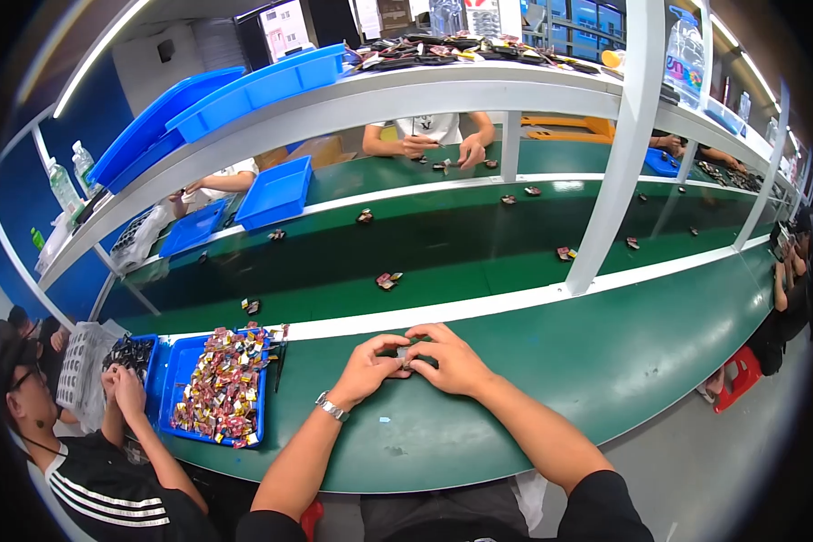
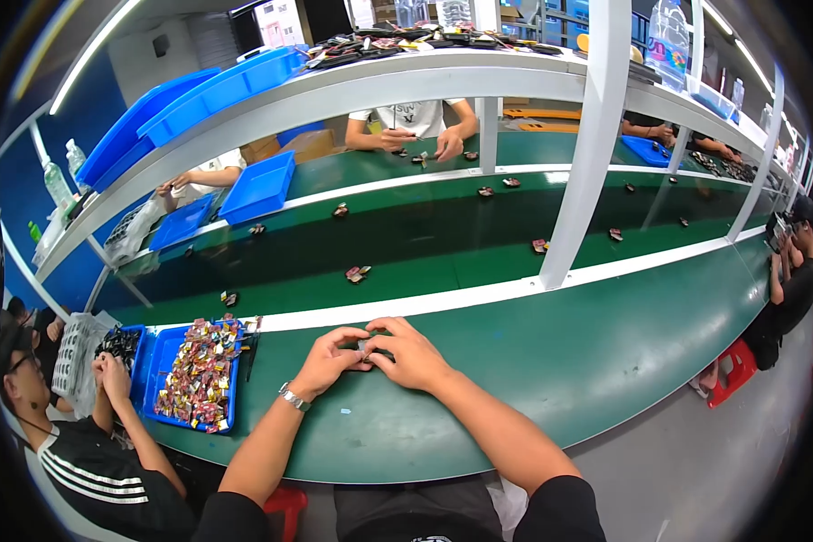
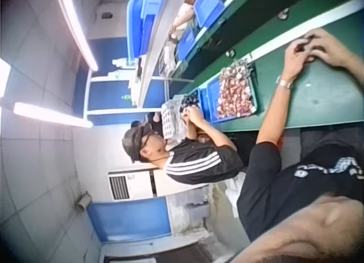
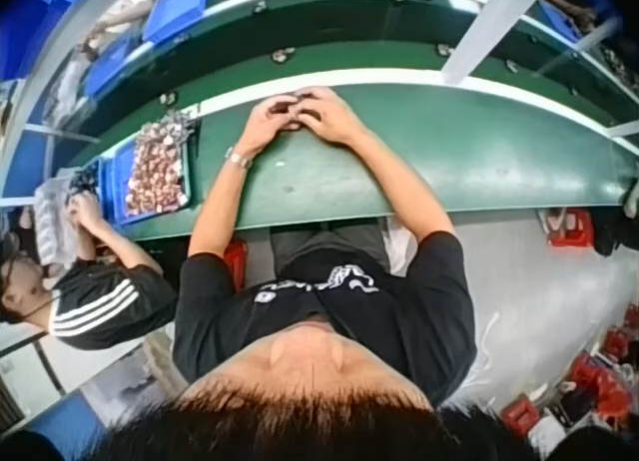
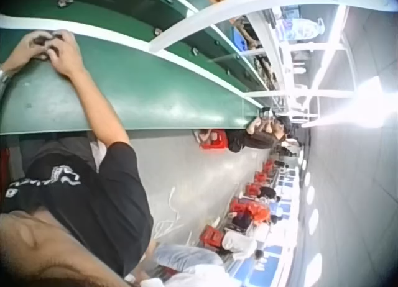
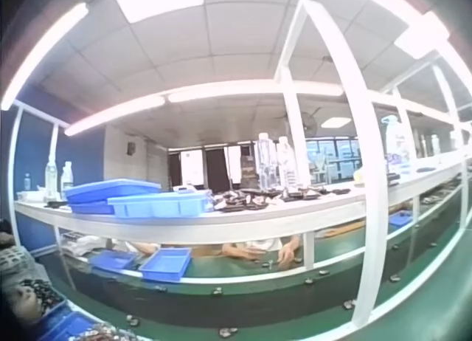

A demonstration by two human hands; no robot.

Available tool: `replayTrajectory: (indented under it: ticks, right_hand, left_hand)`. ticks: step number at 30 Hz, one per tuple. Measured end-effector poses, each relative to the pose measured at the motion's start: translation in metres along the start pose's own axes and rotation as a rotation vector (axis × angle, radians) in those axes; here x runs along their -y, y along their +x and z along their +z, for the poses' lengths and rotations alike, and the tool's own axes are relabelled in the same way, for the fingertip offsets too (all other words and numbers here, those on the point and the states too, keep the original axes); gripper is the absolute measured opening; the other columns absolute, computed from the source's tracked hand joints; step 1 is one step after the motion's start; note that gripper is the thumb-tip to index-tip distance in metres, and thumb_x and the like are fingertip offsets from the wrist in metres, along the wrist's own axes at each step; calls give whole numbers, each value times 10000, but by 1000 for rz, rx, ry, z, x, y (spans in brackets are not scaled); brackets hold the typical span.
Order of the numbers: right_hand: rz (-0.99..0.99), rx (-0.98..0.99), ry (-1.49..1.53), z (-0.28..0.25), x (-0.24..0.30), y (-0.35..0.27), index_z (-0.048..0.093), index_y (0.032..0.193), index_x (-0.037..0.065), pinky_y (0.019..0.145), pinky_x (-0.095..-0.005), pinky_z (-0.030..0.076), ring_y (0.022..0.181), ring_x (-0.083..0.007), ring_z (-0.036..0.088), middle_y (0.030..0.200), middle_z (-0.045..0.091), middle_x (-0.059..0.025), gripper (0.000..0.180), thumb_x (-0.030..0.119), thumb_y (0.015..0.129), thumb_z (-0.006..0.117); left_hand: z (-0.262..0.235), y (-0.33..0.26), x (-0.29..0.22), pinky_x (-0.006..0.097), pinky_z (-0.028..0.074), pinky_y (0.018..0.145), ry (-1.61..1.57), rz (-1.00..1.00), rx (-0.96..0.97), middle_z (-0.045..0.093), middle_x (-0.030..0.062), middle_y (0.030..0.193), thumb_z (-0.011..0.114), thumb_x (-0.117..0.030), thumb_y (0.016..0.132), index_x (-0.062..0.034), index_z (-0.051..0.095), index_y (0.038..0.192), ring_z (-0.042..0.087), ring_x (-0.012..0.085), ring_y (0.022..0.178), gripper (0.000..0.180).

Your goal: Assembling small plastic badges or pins on a factory production line.

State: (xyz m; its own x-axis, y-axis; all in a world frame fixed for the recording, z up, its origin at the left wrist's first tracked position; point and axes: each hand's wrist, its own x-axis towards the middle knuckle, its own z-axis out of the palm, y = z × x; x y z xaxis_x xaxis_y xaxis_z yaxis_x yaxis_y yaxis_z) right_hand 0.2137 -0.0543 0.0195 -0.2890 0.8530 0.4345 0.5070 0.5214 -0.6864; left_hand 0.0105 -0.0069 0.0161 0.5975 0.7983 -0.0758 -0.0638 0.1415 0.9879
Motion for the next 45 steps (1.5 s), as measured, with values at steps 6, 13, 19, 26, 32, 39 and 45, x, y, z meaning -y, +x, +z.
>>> replayTrajectory:
  ticks: [6, 13, 19, 26, 32, 39, 45]
  right_hand:
    - [-13, -71, -26, 0, -6, 1, 674, 942, 68, 947, -379, 488, 1170, -280, 540, 1239, 581, -83, 93, 78, 850, 683]
    - [-18, -63, 2, 2, -7, 1, 657, 908, 63, 941, -383, 484, 1157, -278, 535, 1238, 576, -75, 47, 78, 863, 657]
    - [-22, -43, 25, -1, -3, 2, 646, 910, 63, 948, -388, 478, 1162, -284, 534, 1240, 577, -84, 58, 79, 856, 661]
    - [-71, -22, 63, -4, -3, 1, 647, 924, 66, 931, -385, 491, 1176, -284, 529, 1245, 578, -89, 88, 101, 848, 676]
    - [-55, 2, 88, -6, 0, 0, 676, 959, 64, 883, -367, 521, 1176, -276, 531, 1252, 579, -82, 116, 110, 853, 681]
    - [-48, -153, -40, 5, 0, -2, 696, 913, 37, 886, -362, 516, 1127, -278, 558, 1178, 615, -80, 99, 81, 826, 680]
    - [-26, -227, -48, 13, 2, -1, 703, 913, 34, 907, -367, 501, 1107, -280, 566, 1166, 622, -80, 106, 68, 816, 676]
  left_hand:
    - [-4, 2, 9, 357, 582, 915, -52, 92, 51, 547, 153, 1307, 558, 32, 938, 41, 604, 1152, 644, 217, 1059, 219]
    - [-10, 3, 12, 326, 574, 912, -13, 121, 101, 522, 139, 1359, 545, 30, 951, 35, 619, 1132, 631, 202, 1087, 195]
    - [-6, 1, 10, 329, 586, 893, 25, 101, 59, 579, 142, 1270, 568, 23, 941, 35, 617, 1061, 646, 195, 1044, 130]
    - [-6, 1, 11, 320, 601, 865, -99, 23, 51, 638, 112, 1058, 576, -17, 956, 20, 591, 1046, 674, 189, 966, 98]
    - [7, -1, 11, 301, 604, 842, -49, 11, -37, 626, 107, 1060, 557, -24, 967, 34, 574, 1070, 679, 185, 921, 120]
    - [12, -1, 7, 337, 590, 893, -82, 92, -50, 561, 146, 1218, 501, 19, 969, 33, 502, 1283, 633, 210, 1063, 315]
    - [8, 1, 11, 360, 577, 924, -88, 93, -26, 564, 151, 1224, 473, 15, 978, 33, 481, 1295, 623, 222, 1086, 318]
